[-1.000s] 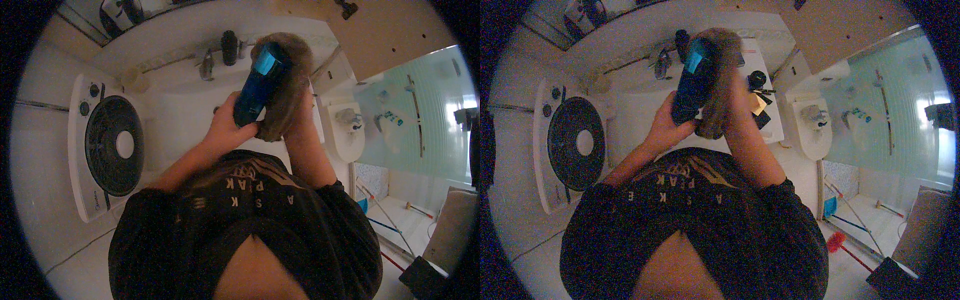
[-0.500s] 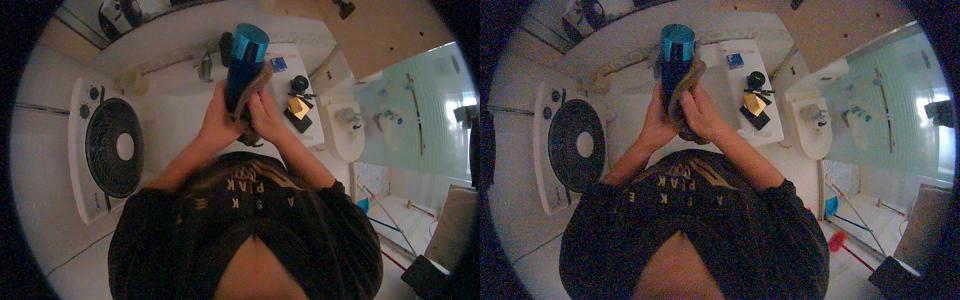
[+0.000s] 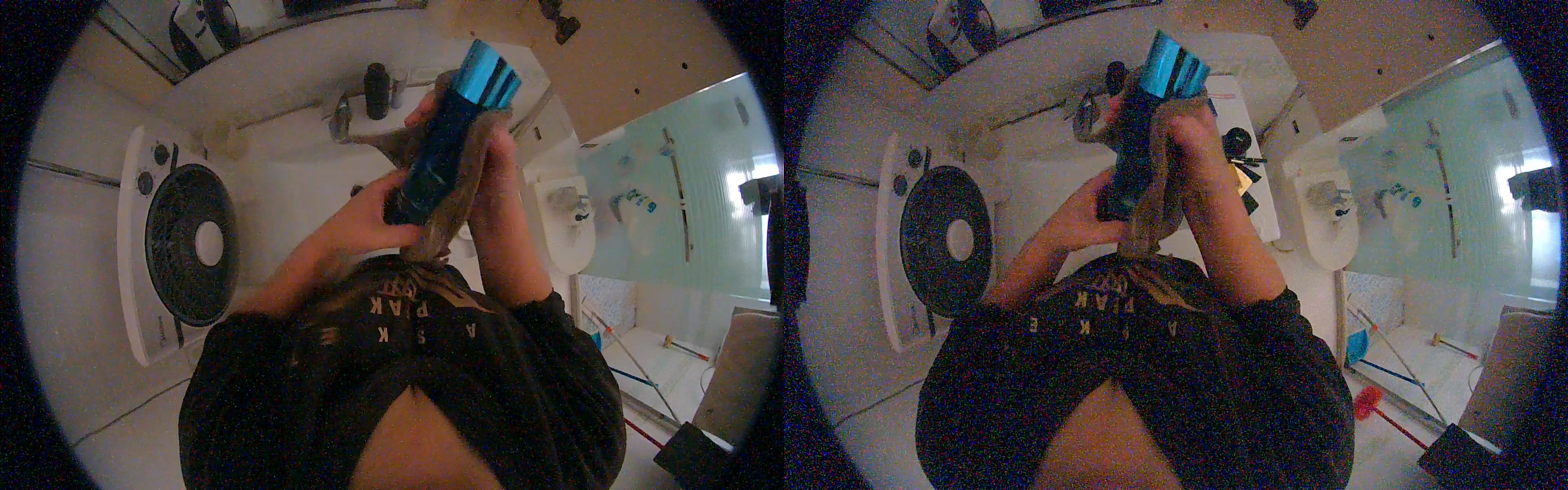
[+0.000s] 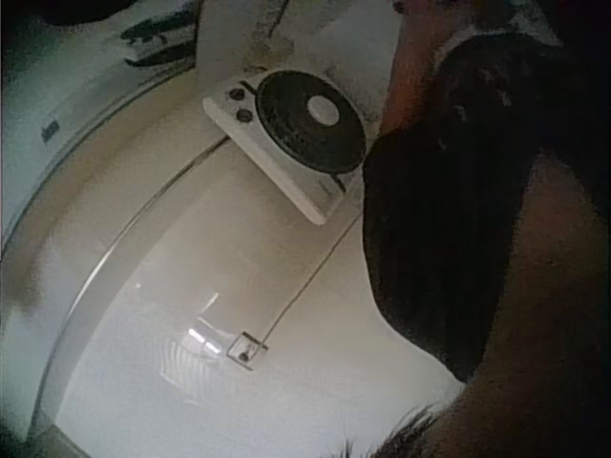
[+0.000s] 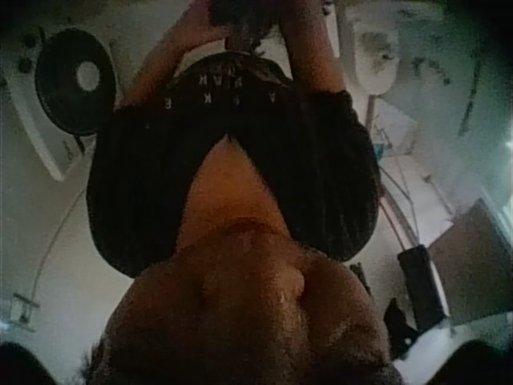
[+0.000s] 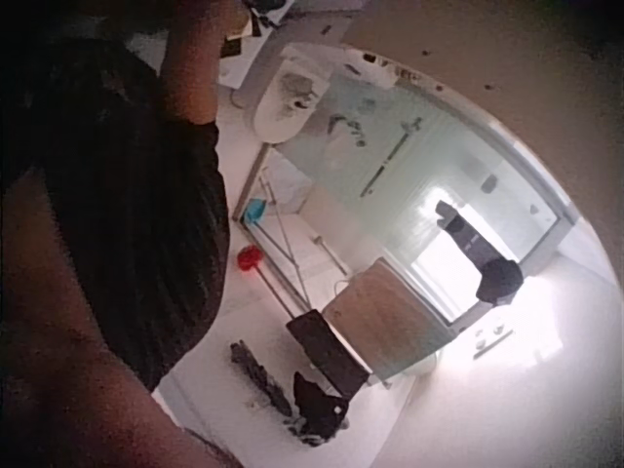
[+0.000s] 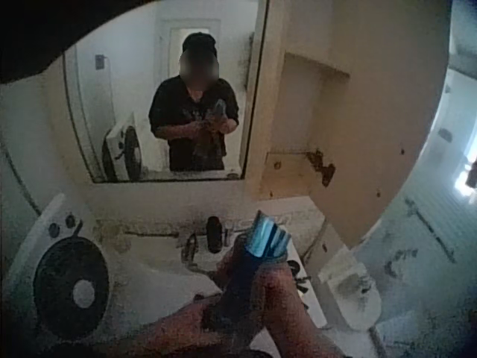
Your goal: The person wipes the inside of a wall-mounted cabinet and then uses a cloth to wipe down containers of sunscreen, moisturizer, and cleanser before placing them back on the cabinet shelf.
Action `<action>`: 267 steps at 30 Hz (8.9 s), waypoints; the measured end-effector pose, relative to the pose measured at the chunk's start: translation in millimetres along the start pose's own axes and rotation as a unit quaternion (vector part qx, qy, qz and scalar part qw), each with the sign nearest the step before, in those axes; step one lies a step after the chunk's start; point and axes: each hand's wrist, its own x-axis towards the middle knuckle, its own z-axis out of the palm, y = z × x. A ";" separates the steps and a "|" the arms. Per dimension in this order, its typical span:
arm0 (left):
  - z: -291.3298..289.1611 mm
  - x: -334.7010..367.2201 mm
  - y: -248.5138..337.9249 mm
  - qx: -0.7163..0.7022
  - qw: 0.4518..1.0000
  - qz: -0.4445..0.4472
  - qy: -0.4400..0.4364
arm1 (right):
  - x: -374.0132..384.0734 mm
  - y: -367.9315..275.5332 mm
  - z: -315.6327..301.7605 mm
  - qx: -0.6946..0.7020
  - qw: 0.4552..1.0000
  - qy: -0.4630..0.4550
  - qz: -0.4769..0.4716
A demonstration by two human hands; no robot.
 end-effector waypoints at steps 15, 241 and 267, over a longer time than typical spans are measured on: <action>-3.1 36.0 -28.8 0.248 0.940 0.130 0.194 | 0.8 23.1 4.7 -0.169 0.959 0.222 -0.056; 35.7 151.4 441.3 0.001 0.825 0.556 0.106 | -94.5 -4.1 -77.6 -0.590 0.787 -0.001 0.182; -11.4 360.2 505.7 0.080 0.768 0.579 0.261 | -85.3 27.2 -154.5 -0.536 0.835 -0.012 0.122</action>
